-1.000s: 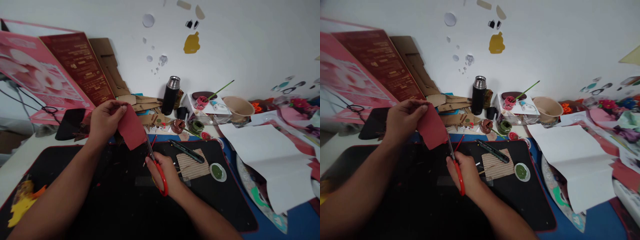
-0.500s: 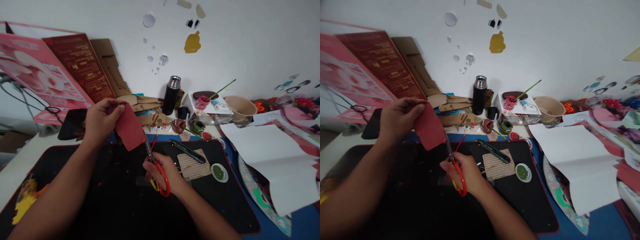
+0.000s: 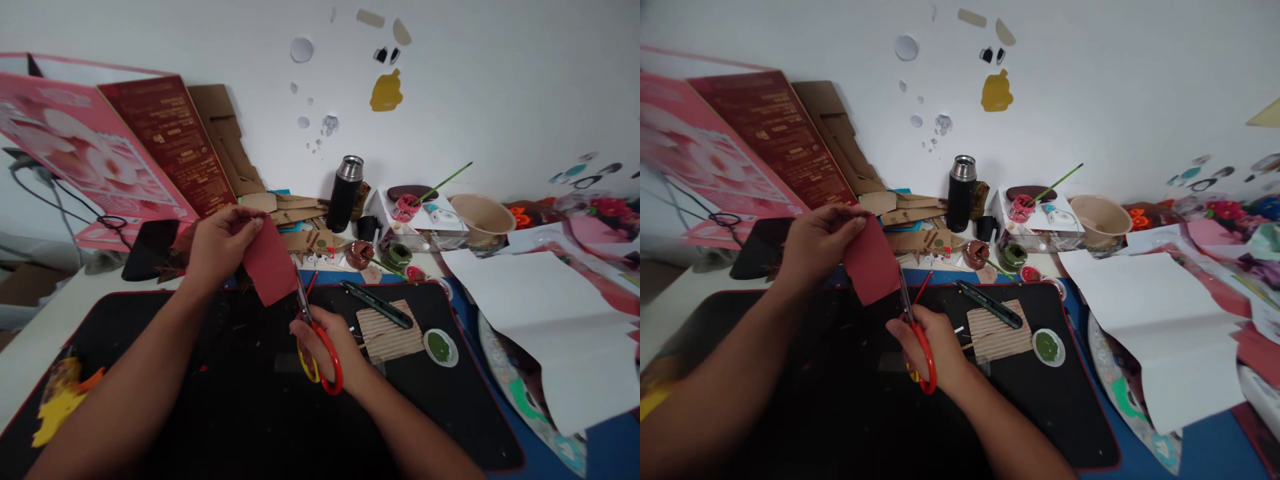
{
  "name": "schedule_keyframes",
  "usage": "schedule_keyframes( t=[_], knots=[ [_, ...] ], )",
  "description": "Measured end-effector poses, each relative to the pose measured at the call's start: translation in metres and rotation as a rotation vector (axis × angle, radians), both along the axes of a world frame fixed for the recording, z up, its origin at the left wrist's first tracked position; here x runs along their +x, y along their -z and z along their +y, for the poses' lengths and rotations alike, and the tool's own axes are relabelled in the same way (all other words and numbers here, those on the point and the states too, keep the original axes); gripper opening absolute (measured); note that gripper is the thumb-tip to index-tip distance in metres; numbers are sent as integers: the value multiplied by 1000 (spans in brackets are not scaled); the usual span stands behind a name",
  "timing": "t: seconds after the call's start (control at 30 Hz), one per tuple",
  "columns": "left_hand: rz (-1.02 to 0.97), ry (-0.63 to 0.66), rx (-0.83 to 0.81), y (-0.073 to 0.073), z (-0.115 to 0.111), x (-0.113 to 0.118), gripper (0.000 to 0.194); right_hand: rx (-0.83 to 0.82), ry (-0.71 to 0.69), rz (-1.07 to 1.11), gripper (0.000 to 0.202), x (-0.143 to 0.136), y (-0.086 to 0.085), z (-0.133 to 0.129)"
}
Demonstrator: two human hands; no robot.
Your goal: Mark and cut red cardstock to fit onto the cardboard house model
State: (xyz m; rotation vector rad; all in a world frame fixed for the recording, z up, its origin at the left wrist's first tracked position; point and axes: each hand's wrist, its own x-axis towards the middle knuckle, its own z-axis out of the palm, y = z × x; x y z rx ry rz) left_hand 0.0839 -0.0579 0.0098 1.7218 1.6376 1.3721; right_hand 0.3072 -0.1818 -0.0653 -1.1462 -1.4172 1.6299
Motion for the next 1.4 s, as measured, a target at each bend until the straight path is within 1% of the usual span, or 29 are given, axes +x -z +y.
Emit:
schedule_keyframes(
  t=[0.1, 0.17, 0.23, 0.43, 0.73, 0.9, 0.97, 1.03, 1.13, 1.2, 1.4],
  knots=[
    [-1, 3, -4, 4, 2, -1, 19, -18, 30, -10, 49, 0, 2, 0],
    [-6, 6, -2, 6, 3, -1, 19, 6, 49, -33, 49, 0, 2, -1],
    [-7, 6, 3, 8, 4, 0, 20, 31, 62, -60, 49, -1, 1, -1],
    [-2, 12, -6, 13, 6, 1, 22, 31, 71, -118, 46, -2, -4, 0],
    [43, -1, -7, 14, 6, 0, 21, 17, 81, -127, 43, -4, 6, -2],
    [62, 6, -16, 11, 4, 3, 19, 58, 107, -148, 45, -6, 7, -2],
    [71, 20, -23, 10, 3, 4, 19, 51, 106, -124, 44, -6, 8, -2],
    [53, 29, -17, 9, 3, 3, 18, 7, 97, -72, 43, -7, 10, -1],
    [-22, 23, -7, 9, 3, 1, 17, -54, 84, 23, 43, -7, 12, -1],
    [-70, 13, -18, 10, 4, -1, 18, -62, 88, 73, 45, -7, 12, -1],
    [-127, 47, -61, 13, 7, -2, 25, -91, 181, 211, 52, -4, 3, 4]
  ],
)
